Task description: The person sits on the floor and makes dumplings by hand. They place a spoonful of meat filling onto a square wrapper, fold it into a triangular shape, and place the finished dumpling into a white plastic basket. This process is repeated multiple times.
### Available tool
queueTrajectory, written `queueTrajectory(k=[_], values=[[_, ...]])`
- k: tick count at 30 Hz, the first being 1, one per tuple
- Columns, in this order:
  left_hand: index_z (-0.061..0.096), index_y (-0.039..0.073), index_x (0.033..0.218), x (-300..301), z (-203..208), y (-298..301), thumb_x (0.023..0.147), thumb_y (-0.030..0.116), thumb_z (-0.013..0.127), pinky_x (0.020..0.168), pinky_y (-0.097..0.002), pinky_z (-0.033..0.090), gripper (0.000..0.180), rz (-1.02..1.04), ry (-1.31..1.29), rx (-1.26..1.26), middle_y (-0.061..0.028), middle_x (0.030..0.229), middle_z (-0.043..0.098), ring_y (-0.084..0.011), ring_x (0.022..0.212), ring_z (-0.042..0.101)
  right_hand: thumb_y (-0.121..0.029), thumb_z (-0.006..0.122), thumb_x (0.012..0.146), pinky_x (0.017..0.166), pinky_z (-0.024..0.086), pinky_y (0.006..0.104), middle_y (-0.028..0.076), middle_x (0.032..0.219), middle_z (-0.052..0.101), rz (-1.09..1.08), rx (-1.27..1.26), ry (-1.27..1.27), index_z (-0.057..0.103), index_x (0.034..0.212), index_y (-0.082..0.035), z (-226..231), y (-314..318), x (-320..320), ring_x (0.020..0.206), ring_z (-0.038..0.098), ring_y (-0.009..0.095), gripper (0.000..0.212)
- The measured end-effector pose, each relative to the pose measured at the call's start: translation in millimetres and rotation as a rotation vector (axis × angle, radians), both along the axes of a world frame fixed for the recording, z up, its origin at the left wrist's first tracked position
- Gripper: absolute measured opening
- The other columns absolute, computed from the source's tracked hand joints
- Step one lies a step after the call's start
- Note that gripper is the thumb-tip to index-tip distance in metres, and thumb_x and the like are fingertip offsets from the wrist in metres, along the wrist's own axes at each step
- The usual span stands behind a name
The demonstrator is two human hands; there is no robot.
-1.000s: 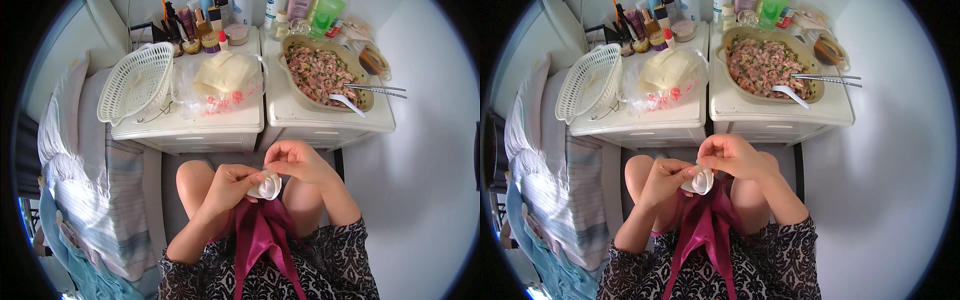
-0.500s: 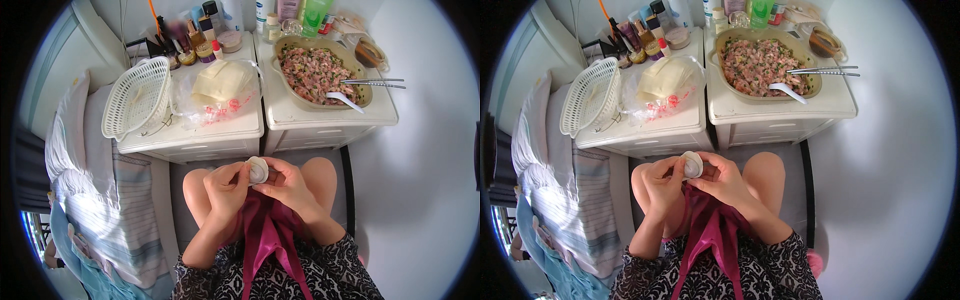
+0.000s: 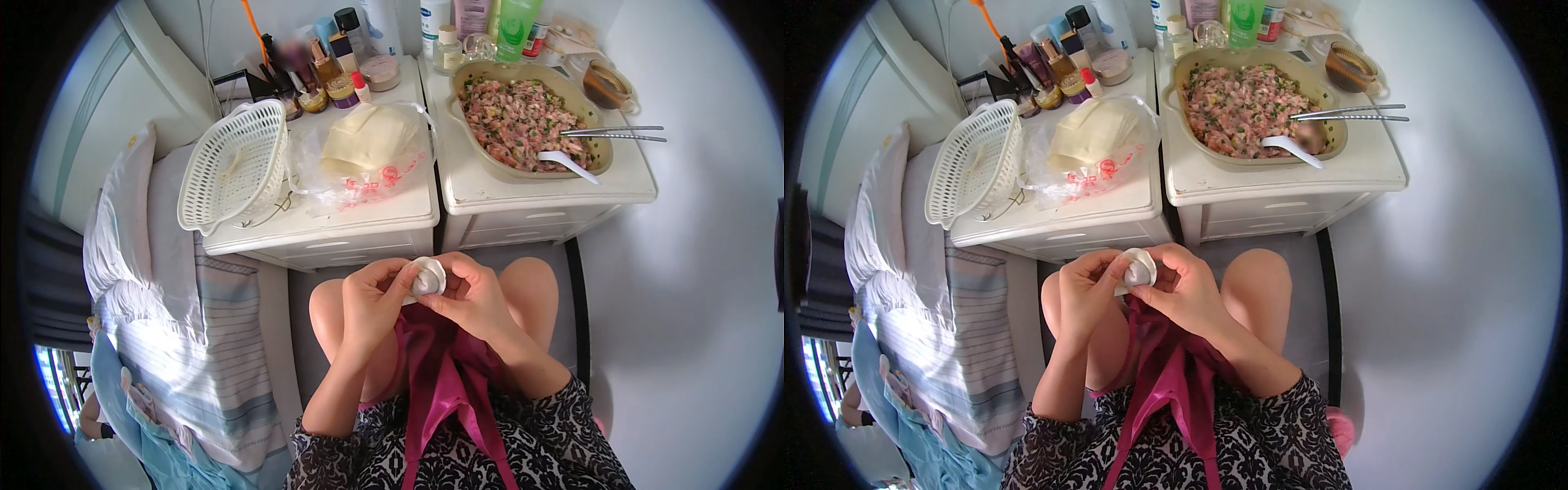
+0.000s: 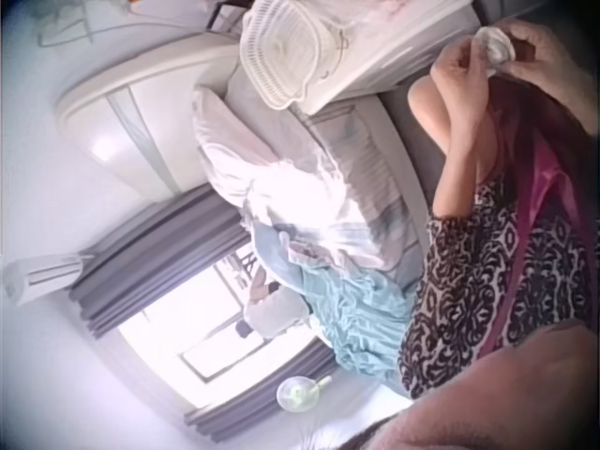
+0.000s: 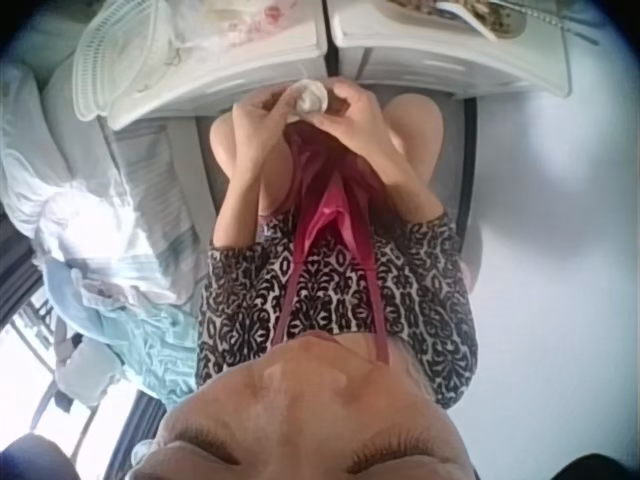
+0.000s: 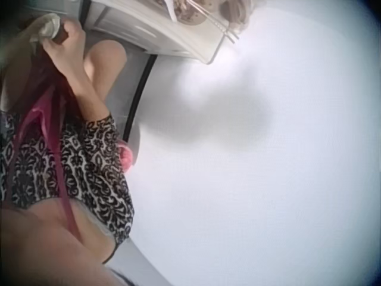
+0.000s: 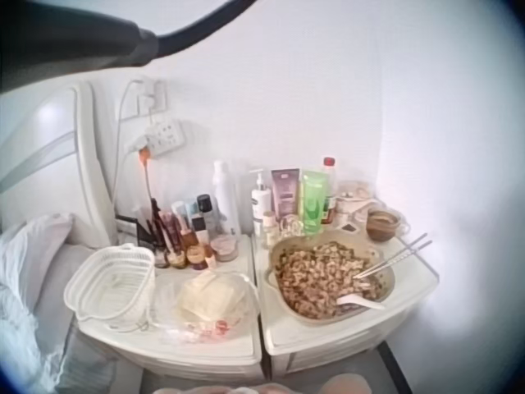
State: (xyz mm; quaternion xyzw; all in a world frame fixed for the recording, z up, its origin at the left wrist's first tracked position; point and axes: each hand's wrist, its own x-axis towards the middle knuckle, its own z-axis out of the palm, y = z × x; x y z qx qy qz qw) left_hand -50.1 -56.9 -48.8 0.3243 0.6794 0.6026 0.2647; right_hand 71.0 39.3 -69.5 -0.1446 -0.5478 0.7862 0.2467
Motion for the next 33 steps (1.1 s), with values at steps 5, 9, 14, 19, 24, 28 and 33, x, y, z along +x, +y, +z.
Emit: queueTrajectory(k=[5,9,14,19,24,28,33], values=[[0.066,-0.006,0.084,-2.0,1.2,-3.9,0.084,0.005,0.061,0.058,-0.0193,0.047,0.012,0.064,0.026,-0.027,-0.0053,0.072,0.065,-0.0067,0.065,0.057,0.006,0.064,0.076,0.08,0.051,0.0261,0.007,0.106,0.054,0.044,0.001,-0.023,0.048,0.115,0.004,9.3,-3.2,-3.5,0.092,0.059,0.013,0.043],[0.066,-0.005,0.086,-4.4,4.9,-1.5,0.084,0.005,0.061,0.057,-0.0191,0.046,0.012,0.088,-0.001,0.005,-0.0052,0.072,0.065,-0.0065,0.065,0.057,0.01,0.063,0.075,0.082,0.052,0.0277,0.008,0.108,0.052,0.086,-0.129,-0.01,0.042,0.121,0.004,12.9,-6.0,-2.8,0.091,0.059,0.014,0.051],[0.066,-0.005,0.09,-15.9,-12.0,-10.2,0.085,0.005,0.059,0.056,-0.0207,0.048,0.013,0.068,-0.355,0.126,-0.0081,0.076,0.065,-0.0095,0.065,0.059,0.012,0.061,0.074,0.083,0.052,0.0283,0.009,0.109,0.05,0.133,-0.17,0.012,0.04,0.124,0.004,10.2,-10.1,-7.2,0.091,0.059,0.014,0.055],[0.061,-0.004,0.099,-23.8,-4.9,-14.3,0.089,0.004,0.047,0.052,-0.0248,0.047,0.019,0.02,-0.796,0.143,-0.0166,0.083,0.065,-0.0246,0.067,0.065,0.009,0.062,0.076,0.076,0.052,0.024,0.008,0.111,0.047,0.106,-0.114,0.001,0.04,0.124,0.002,7.0,-8.2,-8.2,0.086,0.058,0.011,0.053],[0.063,-0.005,0.092,-26.1,0.0,-16.9,0.087,0.005,0.05,0.051,-0.0271,0.049,0.017,0.05,-0.681,0.083,-0.0163,0.081,0.065,-0.0233,0.066,0.065,-0.002,0.071,0.071,0.074,0.047,0.0277,0.01,0.113,0.047,-0.069,0.516,0.082,0.052,0.117,-0.005,30.5,3.0,-12.9,0.089,0.056,0.017,0.049],[0.064,-0.006,0.088,-27.3,0.7,-19.8,0.085,0.003,0.053,0.051,-0.0284,0.051,0.015,-0.02,-0.572,-0.043,-0.0162,0.079,0.064,-0.0227,0.064,0.064,-0.014,0.078,0.063,0.08,0.042,0.0318,0.009,0.119,0.047,0.069,0.894,0.122,0.065,0.102,-0.016,41.5,29.8,-23.3,0.104,0.047,0.022,0.041],[0.064,-0.006,0.088,-26.5,15.2,-24.6,0.083,0.004,0.056,0.049,-0.0255,0.05,0.014,-0.235,-0.765,-0.043,-0.0148,0.076,0.064,-0.0198,0.06,0.063,-0.016,0.081,0.059,0.084,0.04,0.0314,0.005,0.12,0.049,0.327,0.784,0.244,0.068,0.084,-0.015,42.5,50.2,-30.1,0.108,0.045,0.021,0.029]])
